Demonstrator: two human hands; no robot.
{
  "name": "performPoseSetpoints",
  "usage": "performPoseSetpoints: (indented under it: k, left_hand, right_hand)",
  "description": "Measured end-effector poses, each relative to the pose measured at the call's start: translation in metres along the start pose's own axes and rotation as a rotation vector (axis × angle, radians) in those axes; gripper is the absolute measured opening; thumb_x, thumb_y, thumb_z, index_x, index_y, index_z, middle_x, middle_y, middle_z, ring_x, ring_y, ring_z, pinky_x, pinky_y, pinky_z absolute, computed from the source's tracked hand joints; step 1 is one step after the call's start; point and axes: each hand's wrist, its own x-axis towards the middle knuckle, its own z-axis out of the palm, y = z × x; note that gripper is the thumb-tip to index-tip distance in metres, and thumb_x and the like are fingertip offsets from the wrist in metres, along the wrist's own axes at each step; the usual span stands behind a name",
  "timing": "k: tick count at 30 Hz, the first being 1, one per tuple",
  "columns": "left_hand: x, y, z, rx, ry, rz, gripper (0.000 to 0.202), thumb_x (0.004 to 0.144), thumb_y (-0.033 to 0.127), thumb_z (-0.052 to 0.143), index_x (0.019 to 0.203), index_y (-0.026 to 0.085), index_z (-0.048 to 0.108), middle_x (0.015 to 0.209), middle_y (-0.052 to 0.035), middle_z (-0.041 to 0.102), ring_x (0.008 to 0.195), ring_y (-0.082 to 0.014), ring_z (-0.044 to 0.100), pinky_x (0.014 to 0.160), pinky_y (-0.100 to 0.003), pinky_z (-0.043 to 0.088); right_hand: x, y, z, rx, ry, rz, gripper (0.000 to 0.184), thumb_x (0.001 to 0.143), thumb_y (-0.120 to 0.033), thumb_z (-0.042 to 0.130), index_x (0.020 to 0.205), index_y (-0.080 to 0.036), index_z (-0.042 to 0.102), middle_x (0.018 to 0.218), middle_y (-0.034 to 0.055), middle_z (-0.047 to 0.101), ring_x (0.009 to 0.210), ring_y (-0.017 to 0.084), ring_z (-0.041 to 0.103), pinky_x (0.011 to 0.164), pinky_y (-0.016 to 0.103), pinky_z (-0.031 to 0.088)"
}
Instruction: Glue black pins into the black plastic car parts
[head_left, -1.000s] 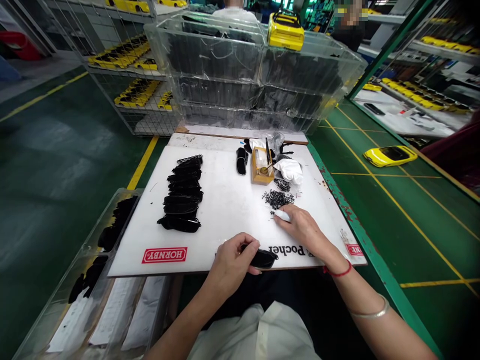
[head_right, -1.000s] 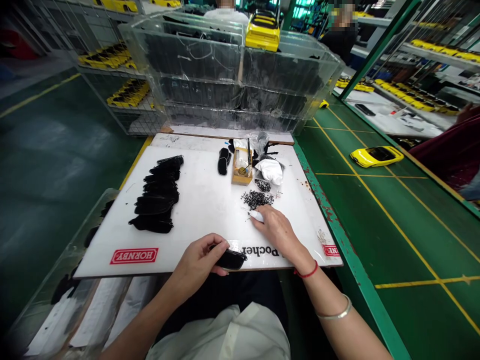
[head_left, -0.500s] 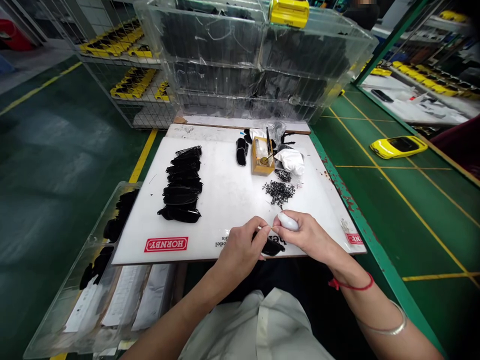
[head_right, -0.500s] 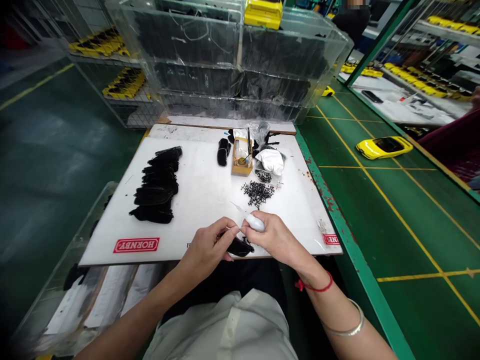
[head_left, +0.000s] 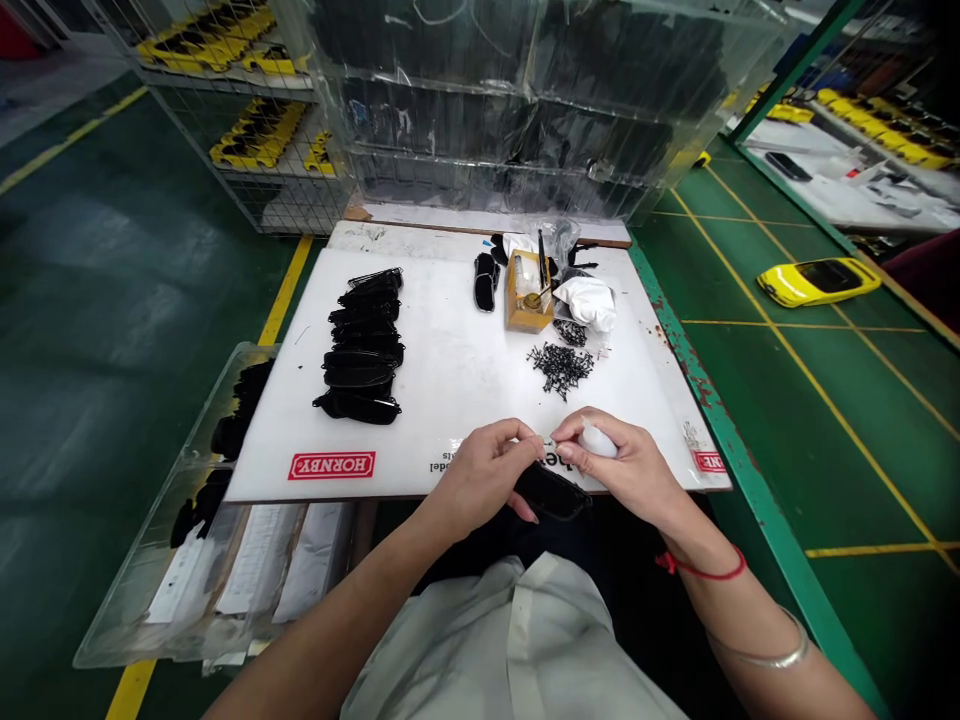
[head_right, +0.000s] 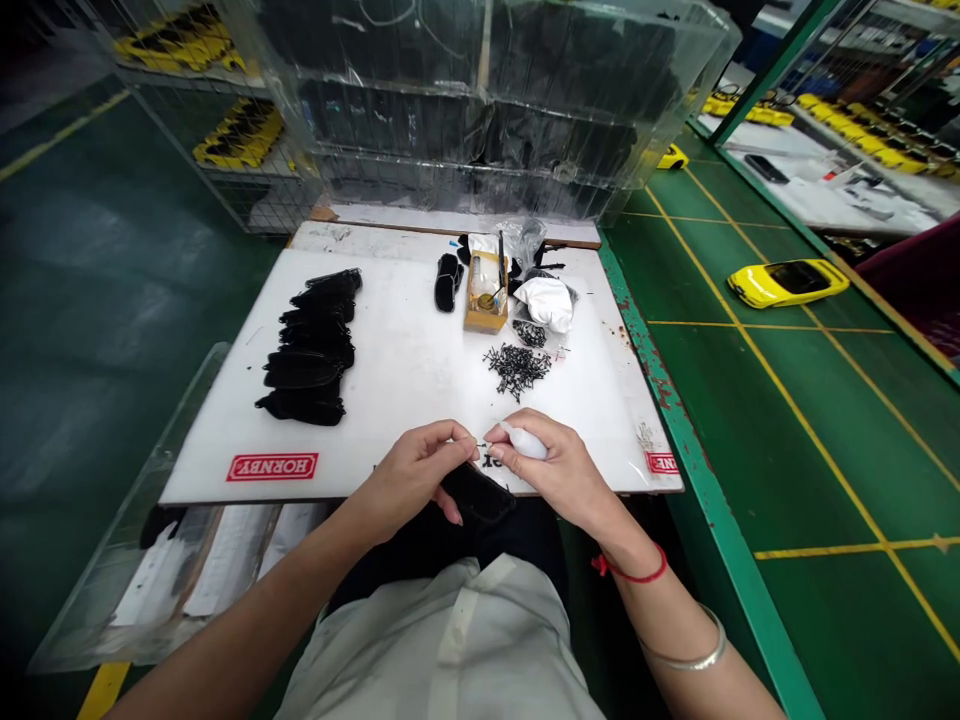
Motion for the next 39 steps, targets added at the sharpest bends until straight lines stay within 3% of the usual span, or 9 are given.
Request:
performPoseSetpoints:
  k: [6,12,15,21,28,39]
  left_hand:
    - [0.004,-0.003,-0.001,-0.083,-0.05,-0.008,0.025,0.083,0.041,0.052,0.079,0.017,0.059,0.083,0.0007,0.049,0.05,-0.0058,0.055,0.042,-0.02,0.051]
    - [0.005,-0.008,-0.002,-0.064,-0.07,-0.014,0.029,0.084,0.046,0.051,0.082,0.018,0.059,0.085,0.0003,0.05,0.056,-0.0076,0.058,0.045,-0.02,0.051]
    - [0.003,-0.009,-0.001,-0.072,-0.034,-0.028,0.028,0.084,0.047,0.052,0.089,0.02,0.055,0.078,0.0026,0.05,0.052,-0.0078,0.06,0.051,-0.022,0.052]
    - [0.002,-0.015,0.004,-0.073,0.084,0.001,0.018,0.083,0.02,0.051,0.099,0.022,0.044,0.078,0.0043,0.054,0.065,-0.0129,0.068,0.064,-0.024,0.05]
    - [-0.003,-0.008,0.009,0.109,0.171,0.104,0.013,0.085,0.02,0.044,0.098,0.022,0.046,0.069,0.0077,0.05,0.064,-0.0137,0.069,0.057,-0.021,0.041]
    - [-0.004,-0.009,0.013,0.26,0.202,0.178,0.02,0.083,0.02,0.044,0.102,0.023,0.042,0.07,0.0049,0.055,0.058,-0.0136,0.064,0.056,-0.023,0.047]
  right_hand:
    - [0.0,0.004,0.003,-0.077,-0.01,-0.158,0.007,0.085,-0.026,0.062,0.09,-0.022,0.064,0.086,0.0005,0.062,0.081,0.014,0.058,0.073,0.025,0.044]
    - [-0.002,0.003,0.004,-0.169,0.001,-0.074,0.009,0.085,-0.03,0.06,0.085,-0.021,0.062,0.081,-0.0012,0.061,0.072,0.012,0.055,0.066,0.023,0.042]
    - [-0.002,0.0,0.004,-0.167,0.051,0.028,0.012,0.085,-0.032,0.059,0.081,-0.02,0.061,0.07,-0.0032,0.057,0.063,0.011,0.051,0.058,0.022,0.039]
    - [-0.003,-0.013,0.007,-0.189,0.148,0.118,0.015,0.082,-0.033,0.06,0.076,-0.02,0.059,0.066,-0.0029,0.056,0.06,0.012,0.05,0.056,0.023,0.039]
    - [-0.005,-0.015,0.022,-0.261,0.137,0.08,0.015,0.082,-0.033,0.059,0.077,-0.02,0.061,0.073,0.0007,0.062,0.066,0.015,0.054,0.062,0.026,0.04]
    - [-0.005,-0.01,0.031,-0.425,0.173,-0.039,0.009,0.085,-0.029,0.056,0.083,-0.021,0.059,0.078,0.0019,0.061,0.068,0.016,0.055,0.066,0.027,0.041]
